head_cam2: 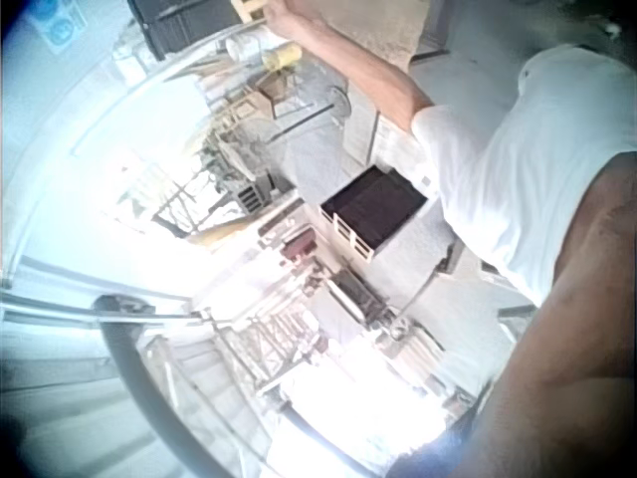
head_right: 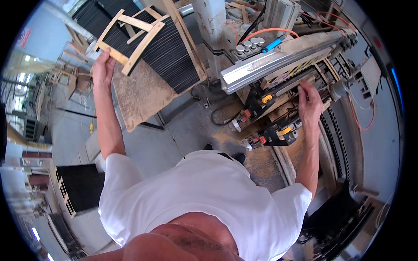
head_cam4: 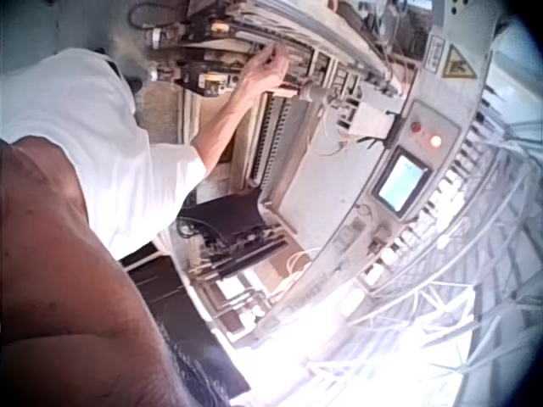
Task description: The person repeatedly picks up small wooden frames from a stack, places them on a machine, and then moves them to a different stack. This process is repeated continuously throughout the video.
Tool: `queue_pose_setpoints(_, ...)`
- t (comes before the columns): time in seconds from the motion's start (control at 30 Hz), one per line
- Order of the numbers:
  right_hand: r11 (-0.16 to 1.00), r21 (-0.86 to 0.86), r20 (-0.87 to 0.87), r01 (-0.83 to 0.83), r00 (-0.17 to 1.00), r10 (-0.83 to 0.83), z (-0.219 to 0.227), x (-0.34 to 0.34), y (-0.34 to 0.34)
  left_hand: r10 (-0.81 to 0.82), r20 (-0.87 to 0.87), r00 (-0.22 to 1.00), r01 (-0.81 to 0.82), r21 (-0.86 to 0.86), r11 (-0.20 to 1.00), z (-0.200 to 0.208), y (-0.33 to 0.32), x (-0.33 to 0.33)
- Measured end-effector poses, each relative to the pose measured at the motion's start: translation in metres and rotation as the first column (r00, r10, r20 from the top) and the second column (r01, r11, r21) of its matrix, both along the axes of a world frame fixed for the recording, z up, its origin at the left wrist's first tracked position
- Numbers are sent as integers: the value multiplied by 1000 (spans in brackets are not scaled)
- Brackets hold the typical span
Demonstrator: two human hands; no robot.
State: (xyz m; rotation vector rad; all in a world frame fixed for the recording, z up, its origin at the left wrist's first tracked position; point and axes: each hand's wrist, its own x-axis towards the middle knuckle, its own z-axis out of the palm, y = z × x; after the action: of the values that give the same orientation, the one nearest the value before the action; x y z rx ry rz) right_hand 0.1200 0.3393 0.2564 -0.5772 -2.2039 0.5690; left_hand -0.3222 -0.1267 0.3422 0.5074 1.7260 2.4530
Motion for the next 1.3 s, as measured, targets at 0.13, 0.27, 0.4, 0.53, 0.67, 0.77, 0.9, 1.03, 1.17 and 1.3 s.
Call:
queue_pose_setpoints(0.13, 973, -174, 41, 150, 989, -145, -22, 19, -58, -27, 61, 998, 34, -112, 993, 8, 24, -104)
queue_pose_setpoints(0.27, 926, -207, 237, 317, 934, -267, -61, 44, -95, 156, 26, 987, -118, -532, 839, -5, 57, -155)
queue_pose_setpoints(0.4, 898, -194, 281, 395, 899, -335, -99, 71, -131, 209, -533, 820, -569, -717, 403, 6, 61, -145)
queue_pose_setpoints(0.53, 843, -243, 348, 481, 854, -387, -107, 86, -165, -28, -593, 804, -351, -513, 784, 25, 81, -53)
queue_pose_setpoints(0.67, 795, -319, 374, 517, 839, -396, -115, 97, -185, -500, -624, 601, -496, -781, 379, 38, 104, -24)
queue_pose_setpoints(0.77, 807, -342, 326, 481, 866, -378, -118, 110, -198, -464, -567, 681, -439, -822, 362, 33, 106, -54)
queue_pose_setpoints(0.9, 776, -360, 319, 518, 850, -419, -130, 153, -222, -494, -557, 667, -442, -831, 339, 27, 121, -64)
queue_pose_setpoints(1.03, 771, -305, 305, 559, 824, -477, -115, 201, -246, -501, -486, 716, -345, -871, 350, 22, 127, -79)
queue_pose_setpoints(1.17, 802, -223, 228, 555, 829, -510, -72, 237, -278, -478, -527, 703, -434, -850, 299, 21, 127, -91)
queue_pose_setpoints(1.3, 824, -118, 129, 554, 832, -540, -20, 272, -318, -374, -831, 411, -717, -549, 429, 16, 138, -54)
